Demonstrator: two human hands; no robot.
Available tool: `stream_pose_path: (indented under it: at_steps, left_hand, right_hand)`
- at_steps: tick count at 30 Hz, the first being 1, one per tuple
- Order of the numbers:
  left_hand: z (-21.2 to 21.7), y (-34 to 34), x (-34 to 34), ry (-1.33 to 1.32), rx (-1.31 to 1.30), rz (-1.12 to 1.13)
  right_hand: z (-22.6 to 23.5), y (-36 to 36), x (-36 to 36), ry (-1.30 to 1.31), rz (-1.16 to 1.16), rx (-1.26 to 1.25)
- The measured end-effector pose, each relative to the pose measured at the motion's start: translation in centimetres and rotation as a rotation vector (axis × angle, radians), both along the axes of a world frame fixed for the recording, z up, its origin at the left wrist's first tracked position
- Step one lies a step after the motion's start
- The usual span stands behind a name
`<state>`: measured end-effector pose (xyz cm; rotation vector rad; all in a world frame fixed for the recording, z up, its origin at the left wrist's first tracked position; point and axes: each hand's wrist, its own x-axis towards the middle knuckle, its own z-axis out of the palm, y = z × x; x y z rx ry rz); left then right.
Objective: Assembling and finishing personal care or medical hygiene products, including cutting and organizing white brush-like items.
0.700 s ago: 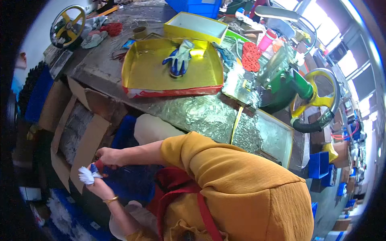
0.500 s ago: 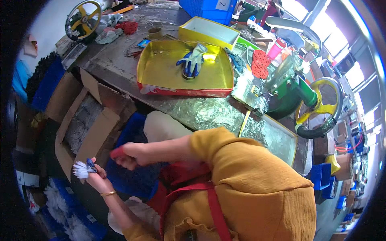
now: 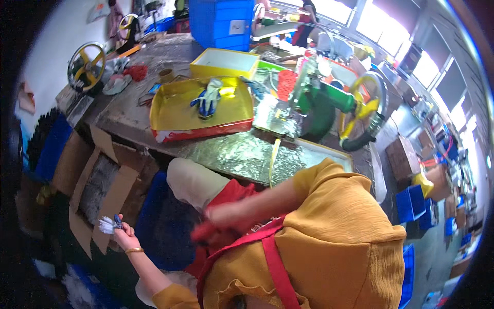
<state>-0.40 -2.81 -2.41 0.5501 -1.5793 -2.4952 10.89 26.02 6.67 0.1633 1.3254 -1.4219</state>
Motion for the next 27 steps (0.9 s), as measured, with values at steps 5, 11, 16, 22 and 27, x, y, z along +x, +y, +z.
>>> stream_pose_path:
  at_steps: [5, 11, 16, 22, 27]
  left_hand:
    - [-0.1, 0.6, 0.0, -0.006, 0.063, -0.006]
    - [-0.6, 1.1, -0.8, 0.004, 0.072, -0.016]
    - [-2.1, -0.6, -1.1, -0.069, 0.129, -0.015]
    - [-2.6, -1.2, -1.7, -0.089, 0.176, 0.009]
    - [-2.4, -1.2, -1.1, -0.12, 0.174, 0.043]
  right_hand:
    - [11.8, 10.3, -0.3, 1.706, -0.519, 0.744]
    - [15.0, 27.1, 0.6, 1.623, -1.556, 1.098]
    - [10.5, 34.0, -2.7, 1.246, -1.595, 0.901]
    - [10.5, 34.2, -3.5, 1.39, -1.72, 0.45]
    - [12.3, 34.5, -4.8, 1.295, -1.707, 0.728]
